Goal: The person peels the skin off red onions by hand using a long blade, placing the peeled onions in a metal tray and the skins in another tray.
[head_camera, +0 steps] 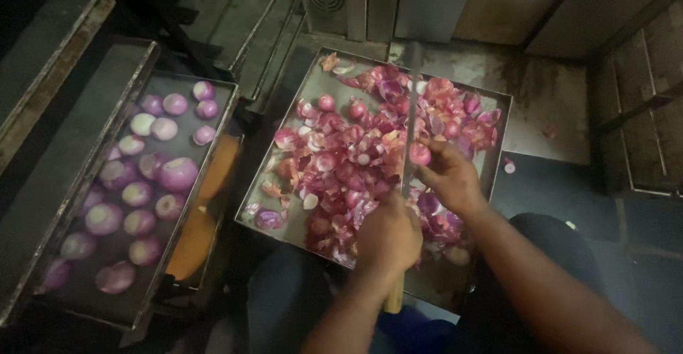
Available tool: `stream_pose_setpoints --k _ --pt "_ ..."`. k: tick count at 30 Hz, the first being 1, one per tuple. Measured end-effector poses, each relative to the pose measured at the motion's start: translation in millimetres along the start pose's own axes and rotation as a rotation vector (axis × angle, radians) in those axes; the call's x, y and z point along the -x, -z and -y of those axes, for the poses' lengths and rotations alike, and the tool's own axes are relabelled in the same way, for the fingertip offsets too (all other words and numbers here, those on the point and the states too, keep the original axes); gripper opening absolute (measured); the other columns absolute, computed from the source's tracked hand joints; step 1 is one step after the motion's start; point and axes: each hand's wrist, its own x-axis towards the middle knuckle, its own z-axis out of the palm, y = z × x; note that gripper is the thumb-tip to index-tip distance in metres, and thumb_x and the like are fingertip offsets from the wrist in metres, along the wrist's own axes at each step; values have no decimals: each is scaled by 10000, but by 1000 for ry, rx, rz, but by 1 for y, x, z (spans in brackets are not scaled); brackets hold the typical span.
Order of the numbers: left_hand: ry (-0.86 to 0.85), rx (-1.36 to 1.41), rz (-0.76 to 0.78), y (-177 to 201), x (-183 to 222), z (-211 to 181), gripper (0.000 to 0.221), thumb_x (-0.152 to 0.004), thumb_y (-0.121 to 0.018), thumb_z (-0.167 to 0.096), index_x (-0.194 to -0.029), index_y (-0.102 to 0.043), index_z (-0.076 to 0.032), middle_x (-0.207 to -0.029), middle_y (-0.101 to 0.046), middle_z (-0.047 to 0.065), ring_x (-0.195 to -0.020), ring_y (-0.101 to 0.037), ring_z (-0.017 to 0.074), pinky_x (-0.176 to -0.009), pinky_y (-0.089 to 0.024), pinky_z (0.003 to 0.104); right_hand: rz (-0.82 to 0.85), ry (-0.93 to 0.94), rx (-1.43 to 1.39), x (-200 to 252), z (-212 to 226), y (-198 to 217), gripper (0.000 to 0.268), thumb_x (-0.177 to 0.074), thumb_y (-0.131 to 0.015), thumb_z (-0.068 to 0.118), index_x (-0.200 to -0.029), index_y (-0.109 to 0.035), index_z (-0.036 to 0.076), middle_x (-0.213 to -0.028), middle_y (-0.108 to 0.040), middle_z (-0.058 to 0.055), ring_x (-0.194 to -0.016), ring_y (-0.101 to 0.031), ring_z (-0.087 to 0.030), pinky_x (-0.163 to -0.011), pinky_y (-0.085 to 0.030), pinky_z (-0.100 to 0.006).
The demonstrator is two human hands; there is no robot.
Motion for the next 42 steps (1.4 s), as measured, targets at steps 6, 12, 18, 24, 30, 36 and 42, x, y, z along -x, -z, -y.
stream_pose_setpoints --k 6,12,18,24,30,36,42 --pt "441 979 295 28 -6 14 186 -1032 -509 -241 -1073 -632 -107 -845 -732 103 -628 -657 277 -566 -513 419 45 -22 -145 -3 11 6 487 -894 -679 -77 -1349 -571 58 -1206 -685 -55 -1036 -701 -149 -867 -628 -335" --pt "6 -78 52 34 -6 23 232 -988 -586 -303 -1080 -646 -99 -867 -737 110 -747 -706 314 -650 -529 447 105 154 544 1 44 0 464 -839 -777 20 -1265 -596 42 -1128 -669 -116 -929 -700 -201 -802 -609 -356" --pt "313 929 34 5 -17 46 234 -1067 -571 -303 -1128 -614 -81 -874 -645 125 -686 -663 233 -617 -524 390 99 -356 125 2 60 -7 431 -825 -711 60 -1241 -603 27 -1049 -713 -154 -902 -739 -255 -856 -631 -406" --pt "-84 452 -271 -27 -16 51 214 -1036 -645 -273 -1067 -619 -63 -916 -694 128 -772 -695 259 -678 -517 405 115 -378 -465 16 28 -13 343 -907 -706 74 -1228 -616 -4 -1103 -695 -136 -944 -703 -258 -812 -588 -432" --pt "306 757 -124 3 -25 50 211 -993 -593 -261 -1010 -610 -52 -844 -683 149 -715 -684 320 -625 -547 442 107 -397 -564 14 35 -12 348 -876 -730 84 -1206 -632 36 -1097 -715 -122 -961 -700 -260 -848 -582 -450" --pt "-27 358 -253 -3 -8 33 192 -987 -620 -235 -1025 -618 -46 -886 -677 178 -777 -655 350 -643 -501 470 133 -326 -574 19 29 -25 353 -883 -764 84 -1208 -636 33 -1097 -716 -99 -982 -702 -242 -878 -562 -452" --pt "229 616 -294 8 -22 42 206 -1011 -567 -236 -1013 -605 -33 -796 -649 143 -686 -671 320 -603 -521 480 212 -357 -724 31 55 -32 375 -887 -770 146 -1218 -658 9 -1085 -731 -122 -943 -698 -255 -835 -561 -454"
